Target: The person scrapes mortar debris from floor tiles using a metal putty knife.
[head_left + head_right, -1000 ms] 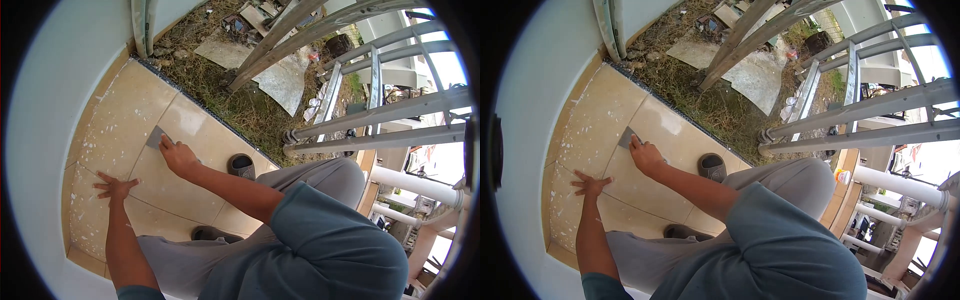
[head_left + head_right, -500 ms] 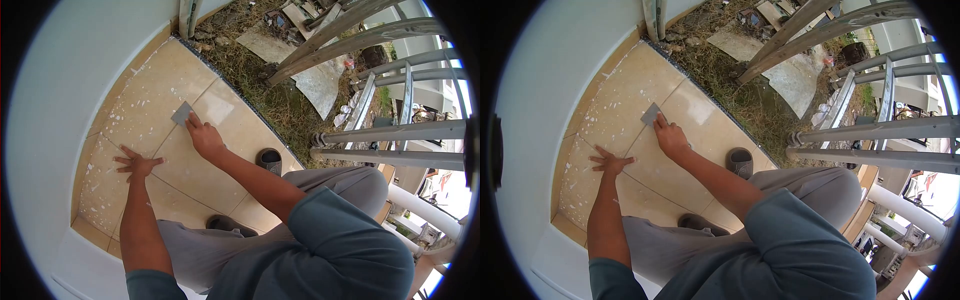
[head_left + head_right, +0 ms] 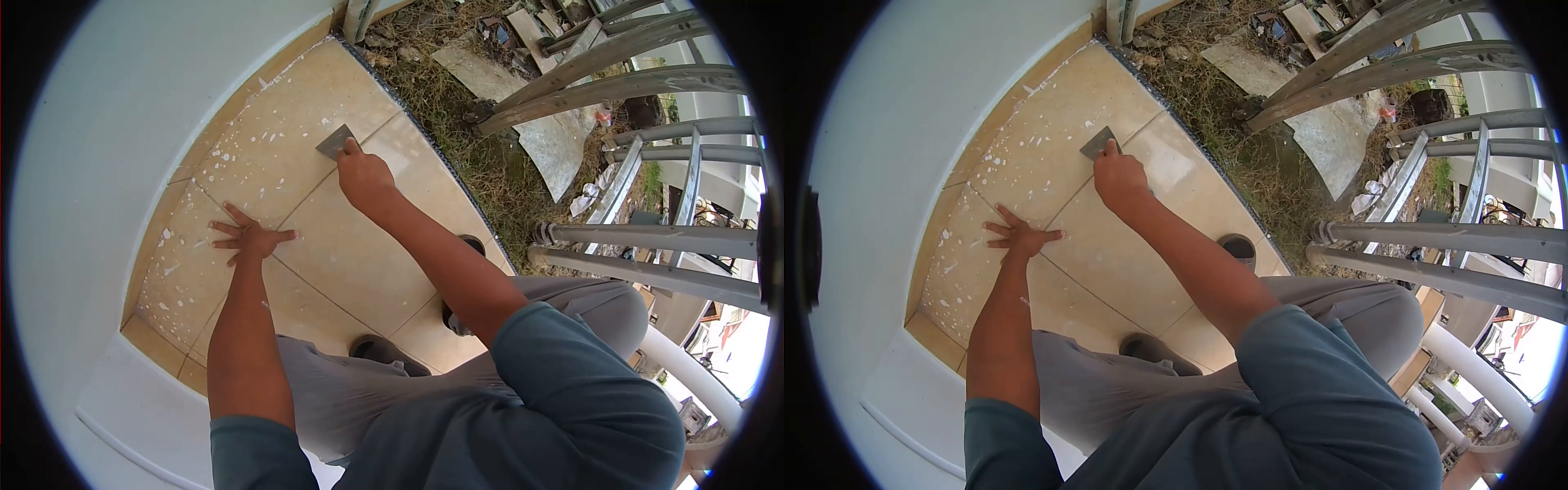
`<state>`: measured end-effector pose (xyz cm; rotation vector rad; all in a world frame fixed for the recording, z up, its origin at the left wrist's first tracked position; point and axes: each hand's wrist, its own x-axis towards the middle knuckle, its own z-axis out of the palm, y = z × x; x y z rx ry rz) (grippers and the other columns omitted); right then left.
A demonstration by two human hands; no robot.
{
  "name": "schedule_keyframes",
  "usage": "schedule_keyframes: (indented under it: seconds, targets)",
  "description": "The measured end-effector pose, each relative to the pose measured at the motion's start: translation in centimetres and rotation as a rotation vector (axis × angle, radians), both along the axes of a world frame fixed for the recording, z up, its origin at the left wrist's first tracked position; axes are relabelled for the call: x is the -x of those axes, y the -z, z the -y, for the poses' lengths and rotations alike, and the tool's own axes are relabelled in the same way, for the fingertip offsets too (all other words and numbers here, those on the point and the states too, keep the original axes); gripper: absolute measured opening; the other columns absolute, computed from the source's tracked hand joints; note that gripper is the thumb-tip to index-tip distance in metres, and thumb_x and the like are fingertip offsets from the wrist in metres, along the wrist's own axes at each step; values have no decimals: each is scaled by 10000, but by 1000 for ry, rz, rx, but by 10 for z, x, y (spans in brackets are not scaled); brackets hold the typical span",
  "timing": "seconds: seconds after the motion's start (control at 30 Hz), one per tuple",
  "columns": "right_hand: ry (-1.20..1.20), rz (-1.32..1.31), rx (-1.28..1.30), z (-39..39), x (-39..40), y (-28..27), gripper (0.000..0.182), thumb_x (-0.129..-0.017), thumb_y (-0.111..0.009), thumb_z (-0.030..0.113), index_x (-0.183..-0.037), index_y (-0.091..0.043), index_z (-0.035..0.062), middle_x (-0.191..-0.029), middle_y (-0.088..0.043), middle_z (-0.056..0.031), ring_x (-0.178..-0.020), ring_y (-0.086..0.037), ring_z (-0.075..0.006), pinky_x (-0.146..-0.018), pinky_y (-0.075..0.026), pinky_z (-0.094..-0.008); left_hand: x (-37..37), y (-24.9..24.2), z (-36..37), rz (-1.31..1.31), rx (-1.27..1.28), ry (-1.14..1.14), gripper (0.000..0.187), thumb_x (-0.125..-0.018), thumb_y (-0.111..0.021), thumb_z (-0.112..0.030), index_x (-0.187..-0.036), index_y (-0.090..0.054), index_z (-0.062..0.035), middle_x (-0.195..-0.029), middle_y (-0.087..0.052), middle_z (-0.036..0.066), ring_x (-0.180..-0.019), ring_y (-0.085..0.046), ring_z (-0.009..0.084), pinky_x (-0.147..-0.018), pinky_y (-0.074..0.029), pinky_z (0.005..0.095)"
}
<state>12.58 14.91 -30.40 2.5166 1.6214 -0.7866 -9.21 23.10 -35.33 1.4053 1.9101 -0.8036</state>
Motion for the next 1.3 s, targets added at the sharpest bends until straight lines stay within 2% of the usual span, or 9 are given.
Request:
schedule_keyframes:
  seconds: [0.13, 0.23, 0.43, 0.63, 0.73, 0.9, 1.07, 1.17, 1.3]
  targets:
    - [-12, 44, -70, 7, 4, 7, 322, -878, -571, 39, -1189, -615, -30, -1401, -519, -246, -877, -727, -380, -749, -611, -418, 2, -3, 2, 32, 19, -9, 1747, -457, -1008, -477, -1491, 384, -261, -1530, 434, 243, -1452, 237, 555, -1031, -133, 842]
    - [-41, 13, 47, -37, -10, 0, 292, -878, -566, 33, -1157, -619, -33, -1369, -539, -236, -880, -727, -380, -765, -610, -421, 1, -4, -4, 31, 17, -8, 1748, -458, -1008, -480, -1490, 385, -256, -1529, 433, 248, -1449, 240, 560, -1032, -137, 841]
    - [-20, 84, -85, -20, -4, 9, 237, -882, -563, 32, -1097, -633, -39, -1281, -591, -217, -888, -727, -367, -753, -611, -420, 1, -5, 1, 46, 28, -23, 1751, -455, -1007, -483, -1493, 382, -244, -1526, 434, 255, -1437, 254, 572, -1020, -129, 850]
    - [-75, 11, 76, -19, -10, -5, 350, -877, -561, 21, -1220, -592, -37, -1398, -530, -244, -956, -714, -375, -793, -603, -433, 0, -11, -4, 84, 27, -34, 1766, -432, -1009, -491, -1496, 379, -242, -1511, 449, 266, -1414, 300, 577, -1016, -97, 853]
    - [-48, -18, 60, 3, -9, -7, 371, -862, -566, 3, -1231, -596, -30, -1390, -543, -255, -970, -705, -382, -809, -598, -442, 4, -10, 0, 92, 45, -51, 1770, -427, -1009, -493, -1493, 382, -246, -1502, 460, 270, -1398, 333, 576, -1013, -93, 855]
    - [-29, 13, -29, -44, -28, 11, 438, -816, -584, -44, -1253, -588, -6, -1387, -558, -246, -993, -695, -391, -846, -585, -460, 3, -10, -3, 94, 50, -58, 1765, -432, -1008, -490, -1494, 381, -255, -1491, 474, 270, -1383, 360, 574, -1010, -91, 856]
    - [-21, -16, -5, -3, -30, 0, 468, -803, -590, -47, -1268, -584, 1, -1426, -526, -245, -993, -691, -406, -850, -579, -480, 7, -9, -3, 136, 56, -73, 1766, -429, -1012, -468, -1497, 377, -250, -1483, 480, 276, -1381, 364, 573, -1013, -80, 854]
    - [-32, -7, -53, -30, -38, 4, 497, -790, -594, -52, -1283, -579, 6, -1446, -513, -236, -1008, -688, -403, -858, -576, -479, 7, -13, -5, 146, 69, -88, 1768, -425, -1014, -456, -1499, 375, -248, -1480, 482, 278, -1380, 366, 573, -1015, -68, 854]
    - [-184, 64, 8, -70, -51, 3, 387, -875, -581, 31, -1262, -587, 15, -1470, -488, -230, -1012, -706, -360, -851, -593, -436, 8, -18, -7, 156, 75, -97, 1772, -394, -1012, -473, -1526, 331, -239, -1506, 453, 274, -1392, 344, 578, -1009, -85, 856]
